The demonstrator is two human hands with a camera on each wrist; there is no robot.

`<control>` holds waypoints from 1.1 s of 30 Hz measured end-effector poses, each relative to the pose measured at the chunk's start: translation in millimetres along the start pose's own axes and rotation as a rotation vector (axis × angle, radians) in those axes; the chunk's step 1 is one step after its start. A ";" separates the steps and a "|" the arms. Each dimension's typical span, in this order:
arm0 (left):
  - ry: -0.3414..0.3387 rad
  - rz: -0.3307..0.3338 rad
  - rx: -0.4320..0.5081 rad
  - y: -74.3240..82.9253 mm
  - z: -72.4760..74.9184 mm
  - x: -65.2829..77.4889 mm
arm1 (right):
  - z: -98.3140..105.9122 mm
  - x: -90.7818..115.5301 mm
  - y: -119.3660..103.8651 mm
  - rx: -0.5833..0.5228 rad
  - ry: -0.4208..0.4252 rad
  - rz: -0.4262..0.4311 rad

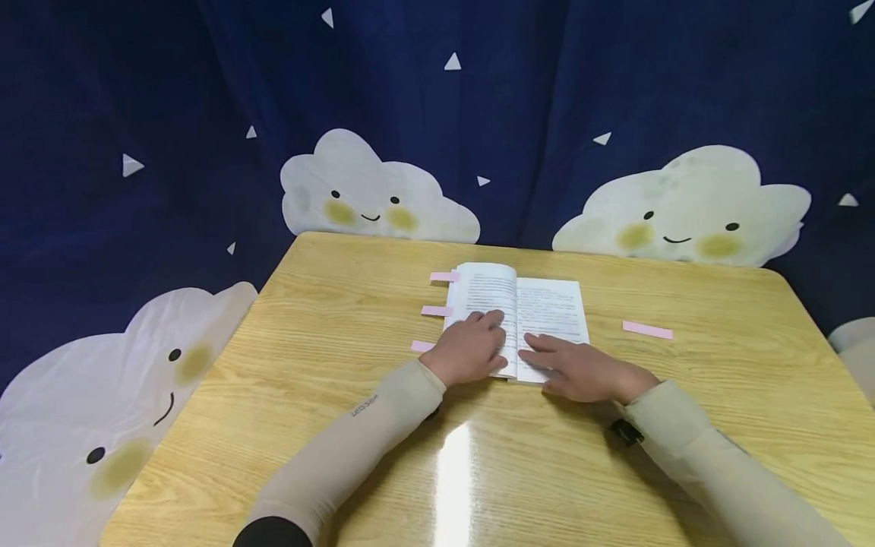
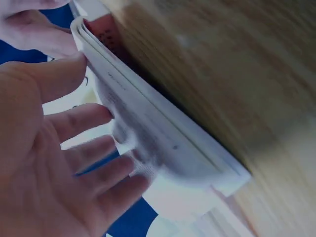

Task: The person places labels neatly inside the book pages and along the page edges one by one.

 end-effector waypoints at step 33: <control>-0.118 0.054 -0.052 -38.6 -8.1 -5.5 | 0.1 -16.2 4.7 -0.009 0.031 -0.144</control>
Point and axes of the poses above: each hand's wrist, its own x-axis away from the middle knuckle, its own z-axis out of the back of the hand, y = z × x, the point moved 1 cm from there along -x, towards the middle knuckle, and after that the axes turned 8 degrees about x, right-handed, at the moved point
